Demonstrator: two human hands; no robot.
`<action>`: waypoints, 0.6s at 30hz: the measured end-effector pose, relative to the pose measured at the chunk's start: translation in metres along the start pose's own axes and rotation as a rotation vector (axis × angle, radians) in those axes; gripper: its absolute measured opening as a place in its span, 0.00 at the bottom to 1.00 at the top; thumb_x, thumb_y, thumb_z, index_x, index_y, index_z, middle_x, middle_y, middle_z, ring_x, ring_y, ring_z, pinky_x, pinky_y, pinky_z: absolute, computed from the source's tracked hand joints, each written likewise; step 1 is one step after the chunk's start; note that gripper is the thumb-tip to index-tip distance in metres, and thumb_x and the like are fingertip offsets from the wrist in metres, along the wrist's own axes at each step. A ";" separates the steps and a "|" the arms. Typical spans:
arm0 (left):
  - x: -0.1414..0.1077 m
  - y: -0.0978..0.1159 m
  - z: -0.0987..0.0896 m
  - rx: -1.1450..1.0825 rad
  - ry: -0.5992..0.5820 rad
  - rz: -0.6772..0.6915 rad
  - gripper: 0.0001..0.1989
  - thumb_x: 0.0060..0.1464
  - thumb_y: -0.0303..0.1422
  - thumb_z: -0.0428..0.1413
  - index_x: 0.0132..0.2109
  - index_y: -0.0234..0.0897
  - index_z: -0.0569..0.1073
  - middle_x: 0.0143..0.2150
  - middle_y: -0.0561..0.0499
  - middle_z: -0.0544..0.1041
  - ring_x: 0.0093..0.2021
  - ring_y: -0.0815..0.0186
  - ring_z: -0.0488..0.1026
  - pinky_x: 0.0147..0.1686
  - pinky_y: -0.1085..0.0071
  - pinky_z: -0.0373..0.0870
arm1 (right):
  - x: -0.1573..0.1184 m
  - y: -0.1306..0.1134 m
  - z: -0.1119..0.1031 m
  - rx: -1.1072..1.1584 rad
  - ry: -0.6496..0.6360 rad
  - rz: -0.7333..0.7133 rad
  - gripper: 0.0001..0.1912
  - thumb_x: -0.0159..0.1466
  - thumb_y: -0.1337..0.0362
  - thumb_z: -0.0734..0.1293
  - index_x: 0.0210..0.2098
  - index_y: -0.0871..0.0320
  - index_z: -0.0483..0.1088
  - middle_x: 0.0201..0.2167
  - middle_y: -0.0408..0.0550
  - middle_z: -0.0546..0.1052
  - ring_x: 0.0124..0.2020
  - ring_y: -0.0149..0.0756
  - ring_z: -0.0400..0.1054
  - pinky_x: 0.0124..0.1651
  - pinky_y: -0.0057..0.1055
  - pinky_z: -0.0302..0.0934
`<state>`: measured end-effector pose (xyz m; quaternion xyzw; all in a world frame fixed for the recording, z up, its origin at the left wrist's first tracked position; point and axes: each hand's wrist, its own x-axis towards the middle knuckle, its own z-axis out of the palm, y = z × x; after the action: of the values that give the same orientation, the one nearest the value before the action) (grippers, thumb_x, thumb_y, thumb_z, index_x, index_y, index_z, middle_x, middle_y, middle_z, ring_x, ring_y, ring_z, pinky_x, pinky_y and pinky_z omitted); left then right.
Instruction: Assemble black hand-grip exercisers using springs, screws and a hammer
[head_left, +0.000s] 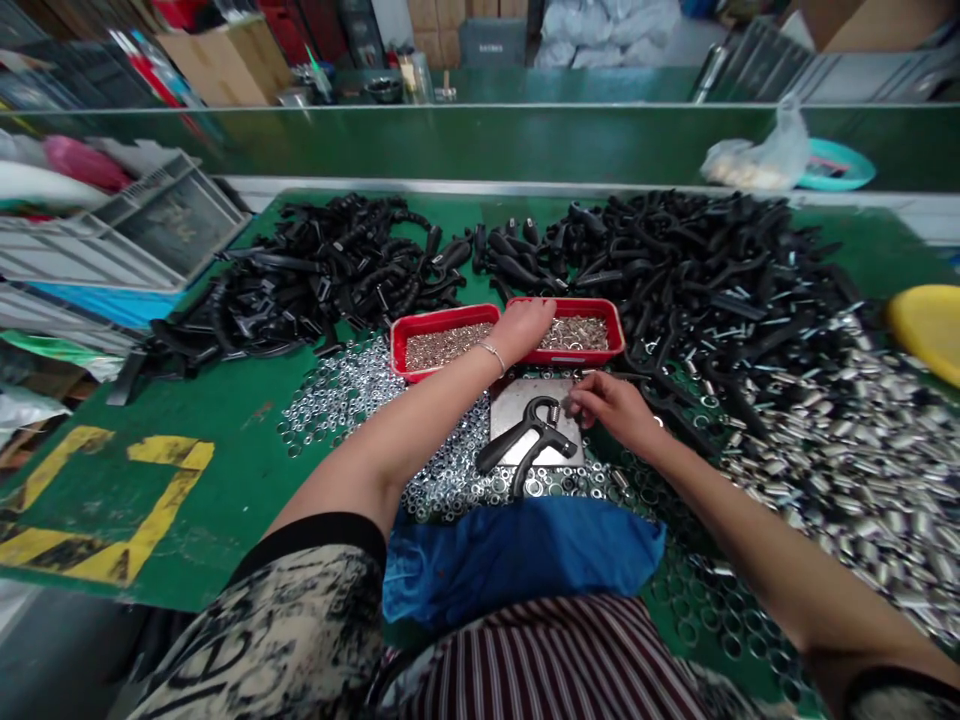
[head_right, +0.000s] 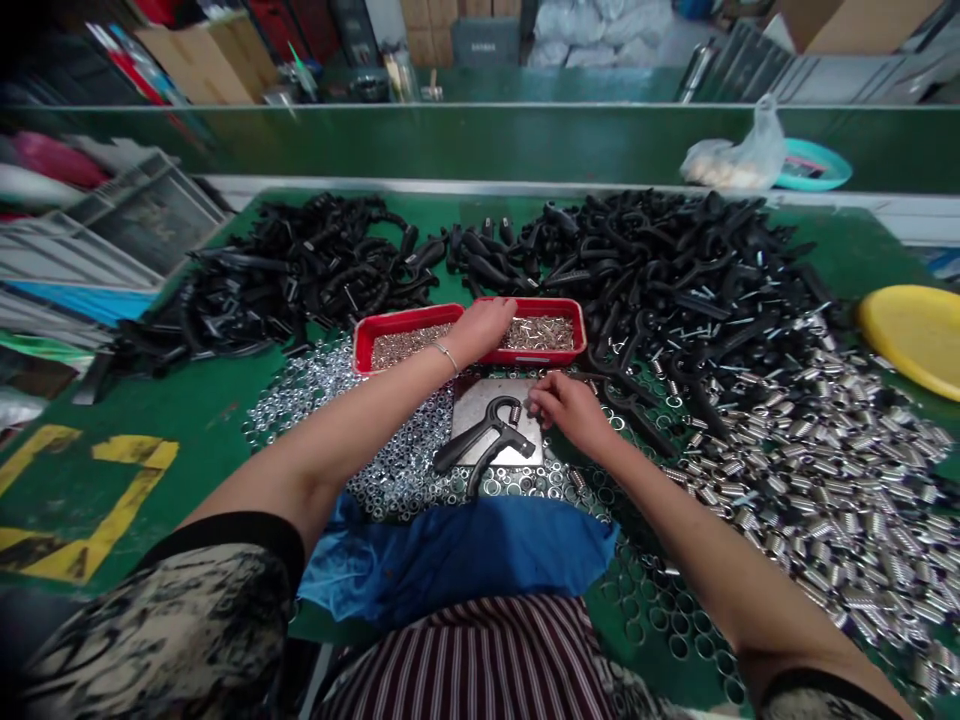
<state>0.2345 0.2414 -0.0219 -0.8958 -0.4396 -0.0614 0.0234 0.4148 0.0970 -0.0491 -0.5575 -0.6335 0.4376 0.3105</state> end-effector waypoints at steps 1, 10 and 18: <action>-0.002 0.001 -0.002 0.002 -0.005 -0.018 0.17 0.66 0.19 0.42 0.55 0.25 0.71 0.49 0.33 0.77 0.49 0.55 0.77 0.47 0.63 0.70 | 0.001 0.002 0.001 -0.037 -0.008 0.005 0.10 0.66 0.55 0.65 0.35 0.56 0.67 0.28 0.44 0.79 0.21 0.30 0.69 0.27 0.28 0.66; 0.005 -0.001 -0.004 -0.019 -0.181 -0.041 0.15 0.64 0.21 0.48 0.46 0.24 0.80 0.44 0.32 0.81 0.50 0.53 0.79 0.49 0.64 0.72 | 0.017 -0.010 0.000 -0.456 -0.159 -0.027 0.08 0.70 0.62 0.61 0.36 0.56 0.69 0.30 0.45 0.81 0.29 0.35 0.74 0.34 0.27 0.63; 0.013 0.004 -0.003 -0.020 -0.198 -0.077 0.16 0.63 0.19 0.48 0.48 0.21 0.79 0.45 0.28 0.80 0.51 0.50 0.79 0.49 0.62 0.73 | 0.014 -0.057 0.020 -1.238 -0.240 -0.161 0.13 0.73 0.65 0.57 0.44 0.65 0.70 0.37 0.62 0.81 0.41 0.52 0.77 0.36 0.35 0.61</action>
<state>0.2451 0.2489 -0.0171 -0.8802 -0.4731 0.0220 -0.0316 0.3703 0.1066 -0.0075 -0.5314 -0.8394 0.0251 -0.1108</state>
